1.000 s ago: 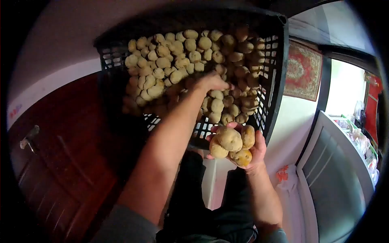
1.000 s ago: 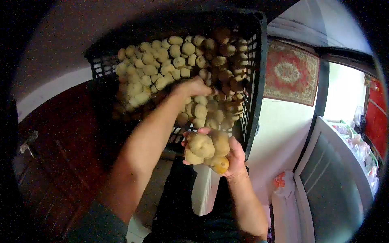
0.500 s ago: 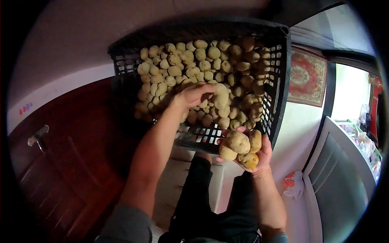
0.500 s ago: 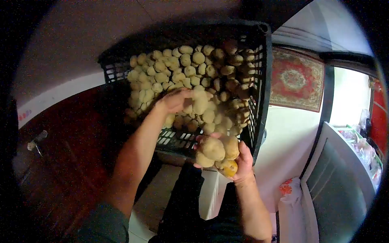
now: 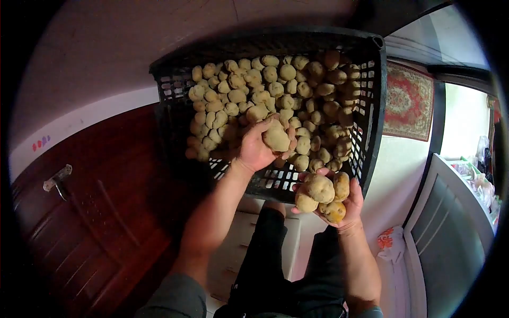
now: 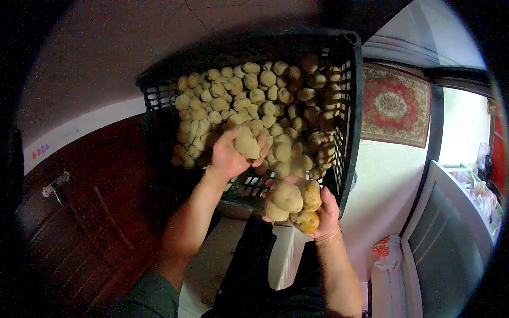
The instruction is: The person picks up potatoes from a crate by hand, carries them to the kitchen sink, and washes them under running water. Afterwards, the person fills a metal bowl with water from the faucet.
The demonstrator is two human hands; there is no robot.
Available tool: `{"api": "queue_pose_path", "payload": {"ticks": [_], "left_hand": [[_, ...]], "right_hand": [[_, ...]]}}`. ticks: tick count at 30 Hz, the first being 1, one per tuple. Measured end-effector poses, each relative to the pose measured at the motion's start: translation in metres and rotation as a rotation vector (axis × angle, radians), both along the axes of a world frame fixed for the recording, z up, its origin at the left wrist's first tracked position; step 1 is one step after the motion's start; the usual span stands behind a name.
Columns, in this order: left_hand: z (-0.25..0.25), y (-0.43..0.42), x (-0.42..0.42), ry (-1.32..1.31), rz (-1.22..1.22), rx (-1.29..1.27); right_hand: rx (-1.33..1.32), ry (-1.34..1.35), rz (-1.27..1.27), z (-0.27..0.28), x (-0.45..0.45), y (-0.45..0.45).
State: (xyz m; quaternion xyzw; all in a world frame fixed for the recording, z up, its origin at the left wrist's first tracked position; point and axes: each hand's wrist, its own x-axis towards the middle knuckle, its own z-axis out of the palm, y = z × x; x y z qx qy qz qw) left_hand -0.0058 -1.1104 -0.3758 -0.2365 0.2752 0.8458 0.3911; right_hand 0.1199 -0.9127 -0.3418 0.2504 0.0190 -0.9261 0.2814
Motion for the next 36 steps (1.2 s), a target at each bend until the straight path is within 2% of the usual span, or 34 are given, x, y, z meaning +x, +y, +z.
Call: {"api": "queue_pose_path", "payload": {"ticks": [3,4,11,13,14,15,18,19,21,22,23,25,26,28,29,32,33,35,36], "left_hand": [[-0.002,-0.005,0.006,0.034,-0.028,0.002],[0.002,-0.001,0.006,0.065,-0.008,-0.107],[-0.012,-0.012,0.003,0.195,0.043,-0.236],[-0.02,-0.015,0.002,0.099,0.199,-0.406],[-0.042,-0.03,0.002,0.173,0.142,-0.542],[-0.042,-0.031,-0.004,0.169,0.139,-0.539],[-0.044,-0.026,-0.017,0.188,-0.142,-0.948],[-0.052,-0.025,-0.02,0.186,-0.142,-0.945],[-0.072,-0.022,-0.026,0.554,-0.532,-1.259],[-0.069,-0.014,-0.032,0.485,-0.708,-1.359],[-0.065,-0.004,-0.036,0.483,-0.708,-1.357],[-0.068,0.01,-0.042,0.673,-1.212,-1.602],[-0.074,0.016,-0.049,0.673,-1.211,-1.6],[-0.098,0.016,-0.061,0.511,-1.588,-1.442],[-0.107,0.014,-0.06,0.502,-1.589,-1.446],[-0.111,0.015,-0.068,0.528,-1.816,-1.264],[-0.108,0.015,-0.071,0.528,-1.813,-1.268],[-0.103,0.014,-0.08,0.699,-2.03,-0.973],[-0.083,0.019,-0.082,0.701,-2.052,-0.926]], "right_hand": [[-0.016,-0.001,-0.015,0.002,-0.002,-0.001],[-0.018,-0.001,-0.016,0.001,-0.001,-0.001],[-0.026,-0.004,-0.023,-0.002,0.001,0.0],[-0.03,-0.038,-0.039,-0.001,0.001,-0.001],[-0.018,-0.108,-0.07,0.001,0.001,-0.002],[-0.005,-0.177,-0.101,0.002,0.001,-0.001],[-0.004,-0.156,-0.131,0.0,-0.003,-0.001],[-0.002,-0.164,-0.155,-0.001,-0.003,-0.001],[0.008,-0.165,-0.145,-0.003,-0.003,-0.001],[-0.017,-0.156,-0.143,-0.001,-0.005,-0.001],[-0.04,-0.147,-0.141,0.001,-0.006,-0.001],[-0.034,-0.165,-0.144,0.004,-0.008,-0.002],[-0.032,-0.181,-0.15,0.005,-0.009,-0.003],[-0.017,-0.172,-0.138,0.004,-0.008,-0.002],[-0.006,-0.161,-0.121,0.005,-0.008,-0.003],[-0.003,-0.132,-0.114,0.003,-0.008,-0.002],[-0.004,-0.129,-0.112,0.003,-0.007,-0.003],[-0.036,-0.18,-0.137,0.002,-0.007,-0.002],[-0.036,-0.179,-0.138,0.002,-0.006,-0.001]]}}
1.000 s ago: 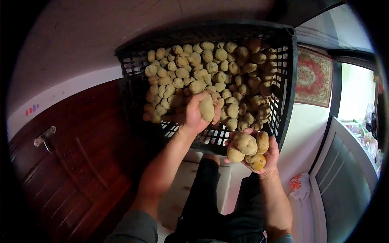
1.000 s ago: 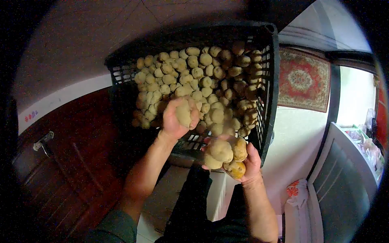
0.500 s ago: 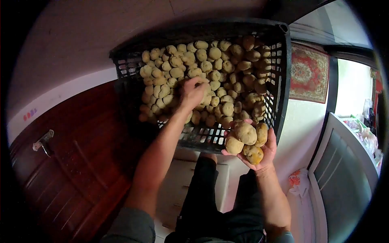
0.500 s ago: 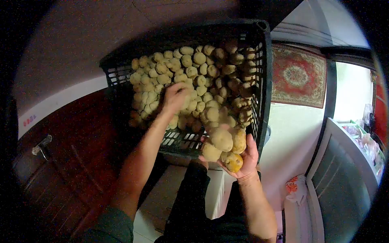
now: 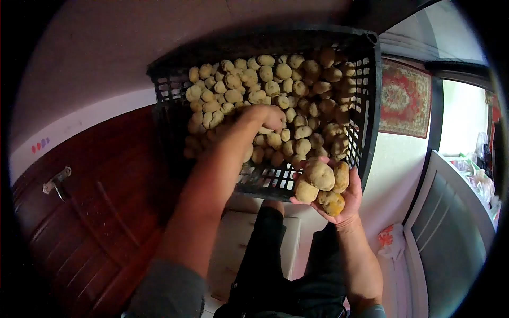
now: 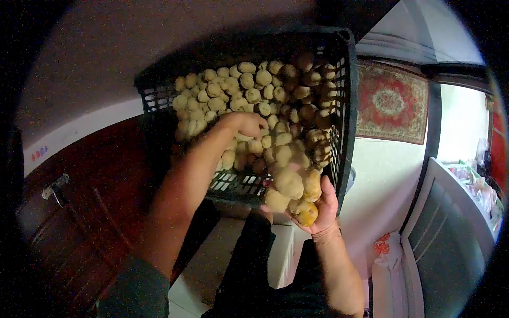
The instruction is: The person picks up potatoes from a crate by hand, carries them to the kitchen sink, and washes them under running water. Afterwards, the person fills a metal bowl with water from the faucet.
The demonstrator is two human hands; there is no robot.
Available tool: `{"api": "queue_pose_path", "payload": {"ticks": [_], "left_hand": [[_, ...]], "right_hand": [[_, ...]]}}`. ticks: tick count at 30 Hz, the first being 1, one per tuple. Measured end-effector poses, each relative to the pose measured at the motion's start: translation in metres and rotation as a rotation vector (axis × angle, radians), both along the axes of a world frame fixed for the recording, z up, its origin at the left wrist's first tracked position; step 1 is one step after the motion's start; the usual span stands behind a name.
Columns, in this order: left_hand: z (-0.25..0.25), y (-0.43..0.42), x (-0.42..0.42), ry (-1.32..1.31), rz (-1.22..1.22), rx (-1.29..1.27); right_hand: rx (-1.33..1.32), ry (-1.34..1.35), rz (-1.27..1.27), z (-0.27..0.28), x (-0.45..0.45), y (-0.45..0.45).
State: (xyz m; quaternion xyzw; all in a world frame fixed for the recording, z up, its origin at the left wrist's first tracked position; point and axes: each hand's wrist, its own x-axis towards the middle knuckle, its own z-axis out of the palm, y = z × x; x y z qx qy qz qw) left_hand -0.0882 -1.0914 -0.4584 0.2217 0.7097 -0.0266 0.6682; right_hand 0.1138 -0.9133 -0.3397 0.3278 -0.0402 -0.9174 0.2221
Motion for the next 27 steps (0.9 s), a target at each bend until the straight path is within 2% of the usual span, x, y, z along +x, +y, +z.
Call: {"api": "queue_pose_path", "payload": {"ticks": [4,7,8,9,12,13,15,16,20,22,25,26,27], "left_hand": [[0.01,-0.005,0.005,-0.048,0.027,0.05],[0.019,-0.005,0.006,-0.041,-0.226,0.014],[0.019,-0.009,0.011,-0.042,-0.406,-0.097],[0.026,-0.016,0.014,-0.04,-0.405,-0.104],[0.057,-0.028,0.019,0.276,-0.106,-0.089],[0.053,-0.029,0.016,0.28,-0.109,-0.097],[0.046,-0.028,0.012,0.397,0.035,-0.082],[0.046,-0.023,0.015,0.525,0.082,0.052],[0.012,-0.001,0.018,0.46,0.201,0.121],[-0.001,0.018,0.013,0.227,0.147,-0.186],[0.002,0.022,0.022,0.312,0.127,-0.176],[0.002,0.024,0.018,0.265,-0.034,-0.179],[0.002,0.023,0.015,0.267,-0.039,-0.18]], "right_hand": [[0.02,-0.008,0.022,0.0,0.001,-0.001],[0.021,-0.013,0.022,0.0,0.001,0.0],[0.012,-0.022,0.017,-0.001,0.001,0.0],[0.005,-0.018,0.018,-0.002,0.0,0.0],[-0.007,-0.019,0.007,-0.001,0.003,-0.001],[-0.018,-0.024,0.002,0.0,0.002,0.0],[-0.033,-0.031,0.002,0.0,0.001,-0.001],[-0.015,-0.018,0.001,-0.001,0.001,-0.001],[0.028,0.005,0.03,-0.006,0.004,0.0],[0.021,-0.011,0.025,-0.006,0.007,0.0],[0.018,0.022,0.028,-0.003,0.001,-0.001],[0.035,0.021,0.031,-0.004,0.0,0.0],[0.051,0.011,0.035,-0.003,0.003,0.0]]}}
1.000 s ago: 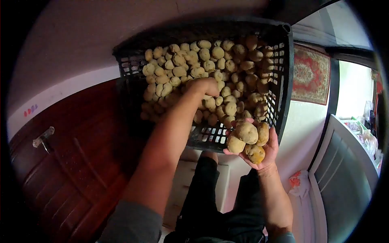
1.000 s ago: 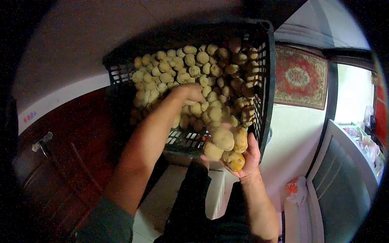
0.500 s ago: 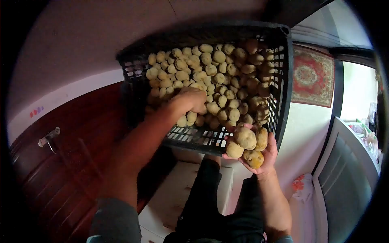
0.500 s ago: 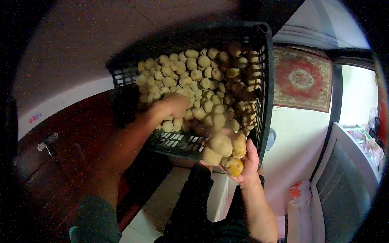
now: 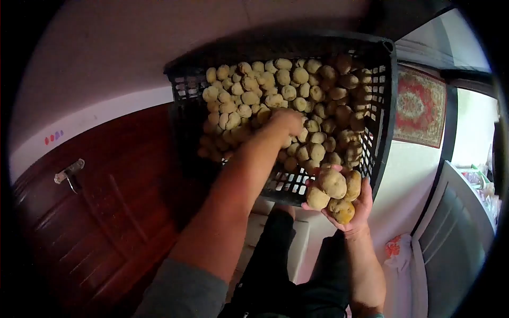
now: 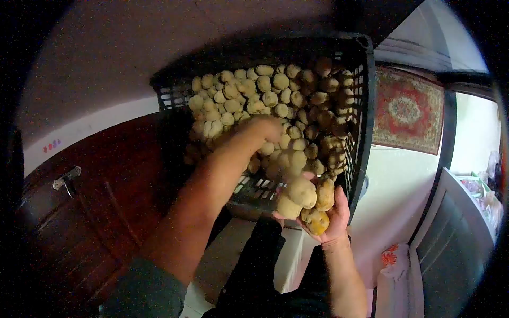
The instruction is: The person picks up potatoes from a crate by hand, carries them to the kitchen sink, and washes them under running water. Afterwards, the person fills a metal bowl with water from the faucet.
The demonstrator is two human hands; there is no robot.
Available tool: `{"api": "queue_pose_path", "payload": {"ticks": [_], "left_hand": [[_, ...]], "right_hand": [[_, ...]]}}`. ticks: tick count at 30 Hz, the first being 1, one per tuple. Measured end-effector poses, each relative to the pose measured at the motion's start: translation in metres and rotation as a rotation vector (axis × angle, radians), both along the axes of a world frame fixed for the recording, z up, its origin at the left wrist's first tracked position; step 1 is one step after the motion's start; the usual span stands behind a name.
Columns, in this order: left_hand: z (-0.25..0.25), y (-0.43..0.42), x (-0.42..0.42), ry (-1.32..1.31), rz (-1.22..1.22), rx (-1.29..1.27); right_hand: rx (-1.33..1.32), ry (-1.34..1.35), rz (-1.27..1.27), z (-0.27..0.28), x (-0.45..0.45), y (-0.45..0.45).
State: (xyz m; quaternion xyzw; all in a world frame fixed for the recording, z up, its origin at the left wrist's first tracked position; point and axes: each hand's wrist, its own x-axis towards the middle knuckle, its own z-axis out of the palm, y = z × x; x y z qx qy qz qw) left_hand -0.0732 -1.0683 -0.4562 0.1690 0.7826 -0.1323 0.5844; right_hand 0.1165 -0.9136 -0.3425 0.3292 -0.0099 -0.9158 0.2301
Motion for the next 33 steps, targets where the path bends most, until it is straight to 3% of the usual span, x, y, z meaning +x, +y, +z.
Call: {"api": "queue_pose_path", "payload": {"ticks": [2,7,9,11,12,13,15,18,19,21,23,26,28,33], "left_hand": [[-0.001,-0.001,-0.009,-0.121,-0.143,-0.01],[0.004,-0.011,0.015,0.009,-0.372,0.072],[-0.01,-0.034,0.015,0.295,-0.562,0.171],[0.011,-0.036,0.018,0.343,-0.563,0.04],[0.023,-0.043,0.015,0.336,-0.675,-0.051],[0.021,-0.068,0.01,0.467,-0.721,-0.109],[-0.045,-0.236,-0.027,0.862,-0.465,0.66],[0.088,-0.108,-0.051,0.289,-0.423,0.049],[0.067,-0.12,-0.045,0.421,-0.382,0.261],[0.025,-0.105,-0.022,0.426,-0.205,0.295],[0.011,-0.075,-0.006,0.42,0.015,0.665],[0.011,-0.031,-0.016,0.277,-0.006,0.429],[0.019,-0.015,-0.021,0.078,-0.162,0.141],[-0.003,-0.011,-0.009,-0.098,-0.172,0.027]], "right_hand": [[-0.03,-0.018,-0.016,0.002,0.001,-0.001],[-0.09,-0.037,-0.015,-0.001,0.003,0.002],[-0.119,0.01,-0.032,-0.003,-0.002,0.003],[-0.13,0.029,-0.018,-0.001,0.001,0.003],[-0.127,0.017,-0.02,-0.004,0.002,0.003],[-0.122,0.042,-0.016,-0.005,0.003,0.003],[-0.083,-0.015,0.006,-0.003,0.004,0.002],[-0.056,0.106,0.063,-0.002,0.006,0.002],[-0.06,0.122,0.063,-0.006,0.002,0.003],[-0.098,0.158,0.074,-0.007,0.006,0.004],[-0.069,0.105,0.066,-0.004,0.003,0.003],[-0.005,0.028,0.075,-0.003,0.005,0.002],[0.003,0.121,0.071,-0.005,0.005,0.001],[0.071,0.092,0.101,-0.006,0.003,0.003]]}}
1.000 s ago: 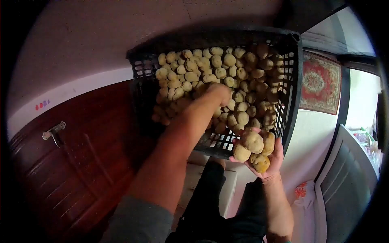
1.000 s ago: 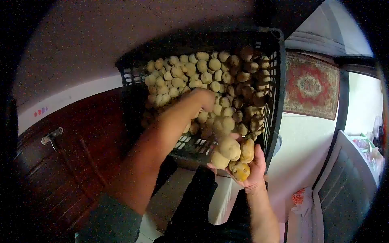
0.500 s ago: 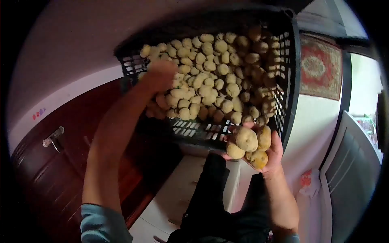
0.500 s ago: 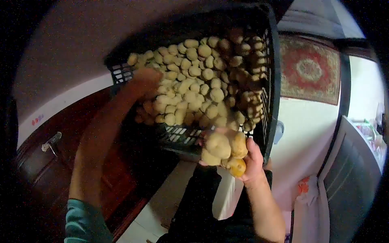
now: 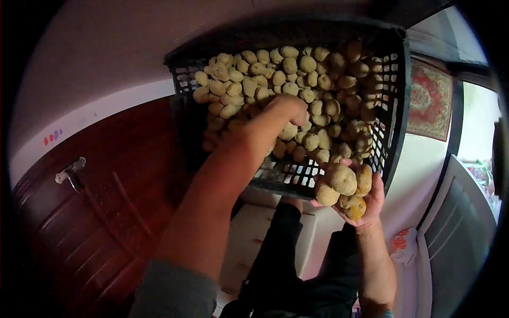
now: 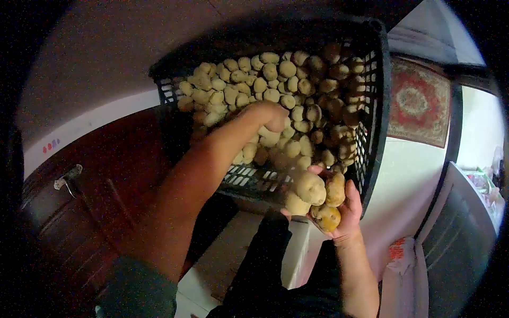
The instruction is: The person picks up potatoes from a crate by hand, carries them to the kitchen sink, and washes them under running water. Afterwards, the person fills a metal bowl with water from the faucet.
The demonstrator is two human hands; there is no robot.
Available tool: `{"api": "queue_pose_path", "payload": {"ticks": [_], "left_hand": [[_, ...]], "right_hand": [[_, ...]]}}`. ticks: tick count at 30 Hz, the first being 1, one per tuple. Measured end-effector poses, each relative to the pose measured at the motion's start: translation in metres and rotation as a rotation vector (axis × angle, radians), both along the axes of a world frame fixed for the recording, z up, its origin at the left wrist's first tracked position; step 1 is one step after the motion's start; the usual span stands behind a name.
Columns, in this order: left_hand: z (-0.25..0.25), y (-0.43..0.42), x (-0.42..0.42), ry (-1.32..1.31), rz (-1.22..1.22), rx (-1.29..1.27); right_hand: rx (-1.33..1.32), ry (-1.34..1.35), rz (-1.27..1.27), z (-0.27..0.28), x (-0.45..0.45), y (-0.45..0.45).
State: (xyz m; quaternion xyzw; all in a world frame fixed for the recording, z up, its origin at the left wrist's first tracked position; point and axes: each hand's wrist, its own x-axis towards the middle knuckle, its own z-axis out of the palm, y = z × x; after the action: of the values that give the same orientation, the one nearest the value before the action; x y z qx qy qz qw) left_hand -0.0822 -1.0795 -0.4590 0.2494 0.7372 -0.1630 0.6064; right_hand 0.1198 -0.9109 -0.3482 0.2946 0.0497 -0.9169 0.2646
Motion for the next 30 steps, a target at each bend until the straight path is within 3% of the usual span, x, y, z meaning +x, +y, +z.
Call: {"api": "queue_pose_path", "payload": {"ticks": [1,3,6,8,11,14,16,17,19,21,23,27,30], "left_hand": [[0.004,0.006,-0.007,-0.073,-0.05,-0.08],[0.011,0.01,-0.006,-0.11,0.084,-0.107],[0.009,0.007,0.01,-0.105,-0.103,-0.165],[-0.001,-0.009,0.026,0.06,-0.58,0.007],[0.007,-0.031,0.031,0.105,-0.616,-0.157],[0.045,-0.089,0.013,0.239,-0.745,-0.033],[0.061,-0.102,-0.001,0.603,0.265,0.152],[0.057,-0.095,0.002,0.6,0.266,0.15],[0.051,-0.053,0.011,0.447,-0.016,0.314],[0.011,-0.031,0.034,0.443,0.418,0.496],[0.001,-0.007,0.025,0.285,0.521,0.351],[0.011,-0.001,0.023,0.163,0.353,0.17],[-0.007,-0.008,0.034,0.366,0.409,0.375]], "right_hand": [[0.011,0.009,-0.002,0.0,0.0,0.001],[-0.104,-0.016,-0.062,0.002,-0.003,-0.004],[-0.097,-0.036,-0.064,0.004,-0.003,-0.002],[-0.086,-0.027,-0.07,0.003,-0.004,-0.002],[-0.129,-0.035,-0.107,0.0,-0.001,0.0],[-0.107,0.018,-0.073,0.001,0.002,-0.002],[-0.118,0.057,-0.07,-0.002,0.004,-0.001],[-0.126,0.08,-0.058,-0.002,0.006,-0.001],[-0.115,0.051,-0.044,-0.002,0.005,-0.001],[-0.093,0.054,-0.031,-0.003,0.004,-0.001],[-0.082,0.043,-0.02,-0.006,0.004,0.001],[-0.062,0.038,-0.001,-0.003,0.007,-0.001],[-0.054,0.051,0.019,-0.005,0.005,0.001]]}}
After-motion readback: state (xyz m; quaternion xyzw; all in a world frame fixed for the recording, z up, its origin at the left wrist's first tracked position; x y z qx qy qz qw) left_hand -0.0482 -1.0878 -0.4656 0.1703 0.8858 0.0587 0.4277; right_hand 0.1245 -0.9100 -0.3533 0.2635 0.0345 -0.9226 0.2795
